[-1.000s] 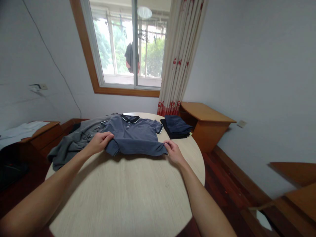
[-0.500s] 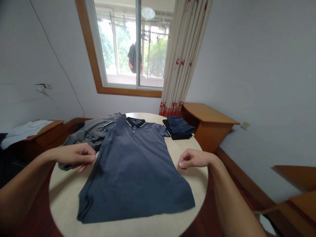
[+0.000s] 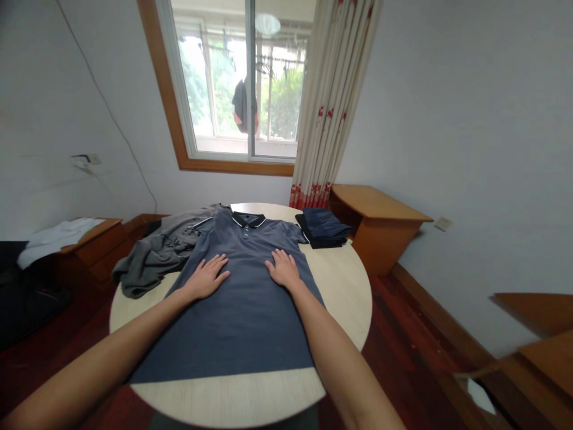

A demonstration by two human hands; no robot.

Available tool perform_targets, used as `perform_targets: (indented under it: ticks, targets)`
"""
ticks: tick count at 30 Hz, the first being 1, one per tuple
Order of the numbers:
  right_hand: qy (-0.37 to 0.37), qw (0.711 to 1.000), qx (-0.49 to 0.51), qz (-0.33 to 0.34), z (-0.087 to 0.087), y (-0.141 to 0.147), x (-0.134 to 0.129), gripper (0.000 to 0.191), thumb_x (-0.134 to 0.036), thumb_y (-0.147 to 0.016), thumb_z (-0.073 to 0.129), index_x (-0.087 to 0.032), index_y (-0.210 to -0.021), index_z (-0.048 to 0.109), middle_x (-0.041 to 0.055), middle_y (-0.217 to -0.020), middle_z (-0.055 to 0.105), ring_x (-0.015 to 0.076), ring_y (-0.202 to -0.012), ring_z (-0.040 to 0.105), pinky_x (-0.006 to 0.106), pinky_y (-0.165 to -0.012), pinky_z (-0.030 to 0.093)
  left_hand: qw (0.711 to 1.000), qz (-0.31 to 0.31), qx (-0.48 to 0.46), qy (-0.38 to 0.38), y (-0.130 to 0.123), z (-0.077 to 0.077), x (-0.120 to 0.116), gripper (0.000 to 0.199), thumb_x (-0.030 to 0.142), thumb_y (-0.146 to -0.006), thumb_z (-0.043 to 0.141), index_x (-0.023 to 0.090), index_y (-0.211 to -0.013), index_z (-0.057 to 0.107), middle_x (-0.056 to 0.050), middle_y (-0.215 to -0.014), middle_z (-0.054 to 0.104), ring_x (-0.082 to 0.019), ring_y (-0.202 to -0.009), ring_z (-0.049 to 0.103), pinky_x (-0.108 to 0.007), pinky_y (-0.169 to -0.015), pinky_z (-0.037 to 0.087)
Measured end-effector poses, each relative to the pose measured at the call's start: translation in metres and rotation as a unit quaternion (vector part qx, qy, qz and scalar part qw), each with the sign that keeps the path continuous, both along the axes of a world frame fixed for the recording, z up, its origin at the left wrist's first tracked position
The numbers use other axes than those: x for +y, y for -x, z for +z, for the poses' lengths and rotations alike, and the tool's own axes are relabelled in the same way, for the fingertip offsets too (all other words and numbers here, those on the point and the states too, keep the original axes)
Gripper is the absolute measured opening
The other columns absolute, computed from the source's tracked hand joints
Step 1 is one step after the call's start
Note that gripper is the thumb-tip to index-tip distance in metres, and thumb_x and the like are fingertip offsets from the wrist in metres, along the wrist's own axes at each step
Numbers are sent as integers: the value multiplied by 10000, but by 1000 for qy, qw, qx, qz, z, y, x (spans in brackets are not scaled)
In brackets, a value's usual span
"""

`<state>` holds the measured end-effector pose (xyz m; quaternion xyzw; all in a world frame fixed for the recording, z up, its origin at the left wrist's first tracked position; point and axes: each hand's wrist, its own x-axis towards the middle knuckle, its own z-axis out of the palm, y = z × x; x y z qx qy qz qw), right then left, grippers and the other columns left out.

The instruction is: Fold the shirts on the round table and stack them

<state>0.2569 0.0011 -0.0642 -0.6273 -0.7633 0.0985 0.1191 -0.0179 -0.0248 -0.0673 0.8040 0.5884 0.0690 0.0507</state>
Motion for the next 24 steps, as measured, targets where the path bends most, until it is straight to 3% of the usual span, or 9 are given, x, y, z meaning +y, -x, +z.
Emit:
perform_targets:
  ticks: [4, 8, 12, 17, 21, 24]
  targets:
    - [8, 998, -35, -44, -10, -33, 1, 653, -519, -1057, 283, -144, -1589, 329, 95, -1673, 238, 247, -1556, 176, 449, -1248, 138, 999, 11, 29, 9, 20, -7, -11, 661, 549, -1023, 253, 220, -1590, 342, -48, -1676, 222, -245, -1562, 161, -556, -1243, 132]
    - [12, 994, -72, -87, -6, -51, -8, 692, -544, -1046, 283, -131, -1601, 294, 101, -1679, 213, 257, -1555, 176, 450, -1244, 150, 998, 15, 50, 17, 18, -4, -26, 690, 574, -1017, 242, 224, -1609, 295, -38, -1687, 155, -277, -1570, 101, -630, -1222, 112]
    - [9, 993, -91, -77, 5, -24, -15, 656, -488, -1050, 292, -120, -1592, 313, 126, -1670, 233, 270, -1552, 186, 496, -1243, 120, 997, 22, 59, 33, -11, 6, -33, 692, 567, -1016, 270, 197, -1599, 324, -85, -1680, 184, -352, -1555, 143, -684, -1189, 142]
    - [-23, 998, -49, 22, 4, 20, -16, 629, -481, -1049, 294, -157, -1588, 333, 93, -1666, 258, 219, -1554, 181, 450, -1252, 112, 999, -38, 24, -9, -54, 9, -26, 601, 461, -1043, 255, 193, -1565, 387, -77, -1664, 259, -282, -1550, 205, -617, -1216, 176]
    - [-7, 999, -34, 3, -3, 8, -21, 614, -470, -1056, 272, -158, -1577, 356, 87, -1661, 274, 216, -1550, 198, 455, -1249, 136, 999, -32, 13, -9, -51, 1, -28, 583, 438, -1042, 269, 204, -1560, 397, -51, -1655, 287, -249, -1546, 223, -573, -1231, 195]
    - [-9, 999, -39, -14, -5, -11, -33, 616, -466, -1055, 276, -142, -1572, 362, 90, -1658, 281, 215, -1547, 210, 448, -1248, 151, 1000, -14, 16, -18, -41, -2, -46, 568, 423, -1041, 275, 216, -1548, 424, -47, -1647, 310, -247, -1539, 246, -552, -1233, 211]
